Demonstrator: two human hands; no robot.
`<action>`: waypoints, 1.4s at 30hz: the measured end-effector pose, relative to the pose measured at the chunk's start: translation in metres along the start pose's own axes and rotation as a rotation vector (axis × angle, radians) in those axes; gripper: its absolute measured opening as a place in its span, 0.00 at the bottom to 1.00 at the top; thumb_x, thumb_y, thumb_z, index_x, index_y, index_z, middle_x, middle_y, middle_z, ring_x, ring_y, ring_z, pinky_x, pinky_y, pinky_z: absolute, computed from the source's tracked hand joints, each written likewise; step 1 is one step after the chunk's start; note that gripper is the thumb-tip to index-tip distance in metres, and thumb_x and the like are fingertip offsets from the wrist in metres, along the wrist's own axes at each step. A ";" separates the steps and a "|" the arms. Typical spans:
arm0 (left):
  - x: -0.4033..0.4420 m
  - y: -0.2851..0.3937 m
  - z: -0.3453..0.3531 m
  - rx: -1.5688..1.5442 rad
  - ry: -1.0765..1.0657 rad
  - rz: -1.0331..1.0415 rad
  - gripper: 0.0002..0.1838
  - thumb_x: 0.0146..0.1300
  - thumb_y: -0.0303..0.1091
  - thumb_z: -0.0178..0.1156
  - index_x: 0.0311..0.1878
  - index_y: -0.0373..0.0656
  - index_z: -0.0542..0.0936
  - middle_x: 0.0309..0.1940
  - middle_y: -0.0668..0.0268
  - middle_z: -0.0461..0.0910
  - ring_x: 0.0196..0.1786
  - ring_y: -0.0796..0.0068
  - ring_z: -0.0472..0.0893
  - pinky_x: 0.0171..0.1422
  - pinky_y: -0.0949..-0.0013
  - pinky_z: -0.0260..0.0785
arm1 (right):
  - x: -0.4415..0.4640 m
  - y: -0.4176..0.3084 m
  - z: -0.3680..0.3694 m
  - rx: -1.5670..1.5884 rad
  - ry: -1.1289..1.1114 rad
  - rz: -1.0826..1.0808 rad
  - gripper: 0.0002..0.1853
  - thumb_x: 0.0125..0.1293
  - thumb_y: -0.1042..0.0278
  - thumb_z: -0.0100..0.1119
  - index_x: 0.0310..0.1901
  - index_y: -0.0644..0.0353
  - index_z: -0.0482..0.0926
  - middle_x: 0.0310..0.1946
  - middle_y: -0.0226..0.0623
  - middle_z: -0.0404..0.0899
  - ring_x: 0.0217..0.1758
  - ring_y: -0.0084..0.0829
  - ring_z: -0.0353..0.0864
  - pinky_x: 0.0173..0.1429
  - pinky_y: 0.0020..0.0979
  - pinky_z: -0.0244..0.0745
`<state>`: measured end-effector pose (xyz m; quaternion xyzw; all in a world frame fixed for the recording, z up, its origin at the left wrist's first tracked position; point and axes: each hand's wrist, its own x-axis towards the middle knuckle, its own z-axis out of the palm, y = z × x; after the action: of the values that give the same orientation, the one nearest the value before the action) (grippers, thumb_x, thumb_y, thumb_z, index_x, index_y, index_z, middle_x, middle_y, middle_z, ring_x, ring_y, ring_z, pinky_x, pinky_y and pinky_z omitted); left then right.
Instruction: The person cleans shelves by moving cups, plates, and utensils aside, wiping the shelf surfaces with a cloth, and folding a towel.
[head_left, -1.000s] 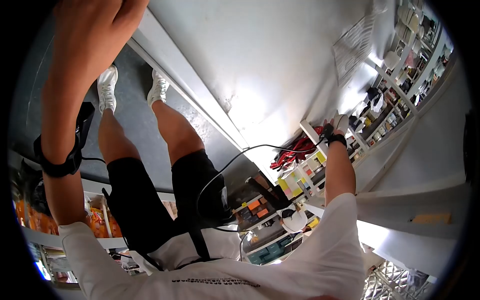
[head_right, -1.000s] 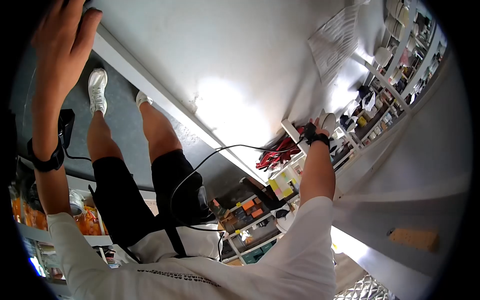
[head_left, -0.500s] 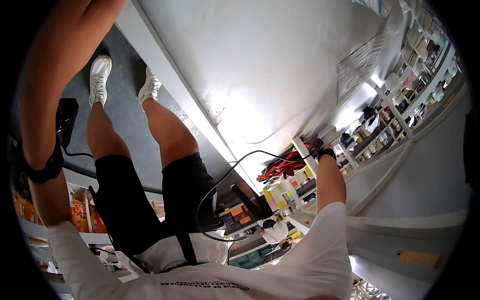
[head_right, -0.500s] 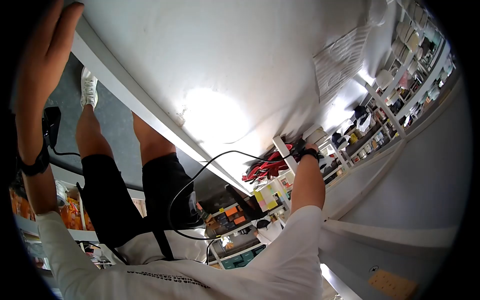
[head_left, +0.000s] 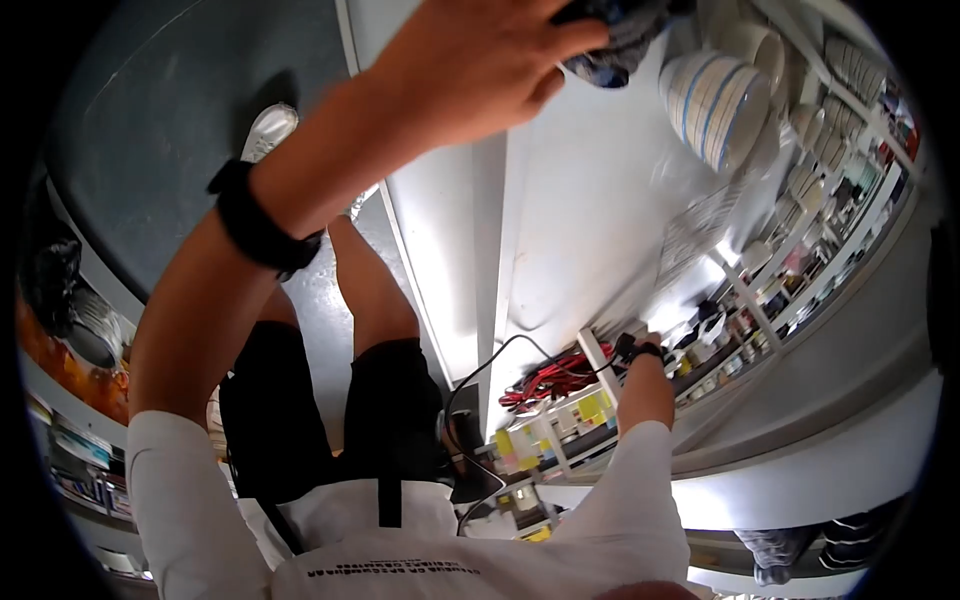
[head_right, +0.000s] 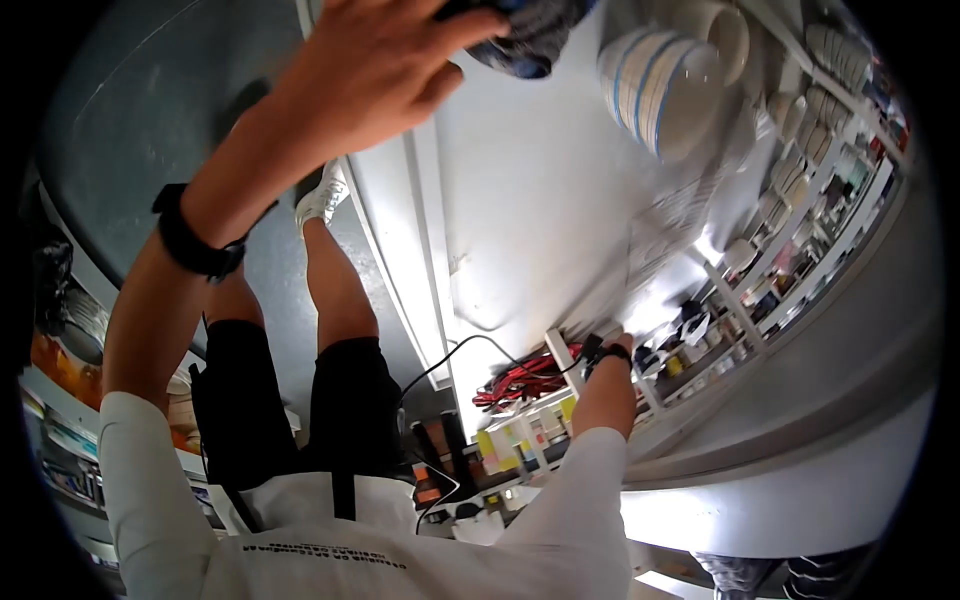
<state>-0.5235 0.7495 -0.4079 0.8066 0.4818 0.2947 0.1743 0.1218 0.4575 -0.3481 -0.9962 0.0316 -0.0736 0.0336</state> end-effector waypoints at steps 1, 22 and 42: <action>0.000 -0.001 0.000 -0.007 0.044 0.009 0.21 0.53 0.39 0.69 0.51 0.51 0.79 0.51 0.61 0.73 0.68 0.58 0.63 0.62 0.51 0.54 | -0.006 -0.012 0.001 -0.082 0.060 -0.066 0.25 0.68 0.44 0.53 0.55 0.56 0.76 0.52 0.41 0.79 0.50 0.41 0.82 0.55 0.51 0.74; 0.004 -0.002 -0.005 -0.008 -0.117 -0.104 0.21 0.61 0.42 0.67 0.58 0.61 0.79 0.54 0.68 0.72 0.72 0.66 0.60 0.74 0.50 0.49 | -0.419 -0.282 -0.054 0.864 -1.372 -0.108 0.25 0.73 0.60 0.49 0.62 0.74 0.64 0.56 0.57 0.71 0.56 0.56 0.80 0.59 0.49 0.82; 0.017 -0.005 -0.032 -0.080 -0.342 -0.105 0.18 0.65 0.42 0.63 0.58 0.58 0.79 0.55 0.68 0.72 0.73 0.63 0.59 0.73 0.46 0.52 | -0.407 -0.312 -0.076 1.248 -1.093 0.053 0.22 0.74 0.72 0.42 0.64 0.80 0.63 0.58 0.60 0.74 0.57 0.59 0.80 0.61 0.45 0.85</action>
<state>-0.5416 0.7664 -0.3806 0.8110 0.4747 0.1626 0.3008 -0.2730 0.7911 -0.3095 -0.6886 -0.0126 0.4178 0.5925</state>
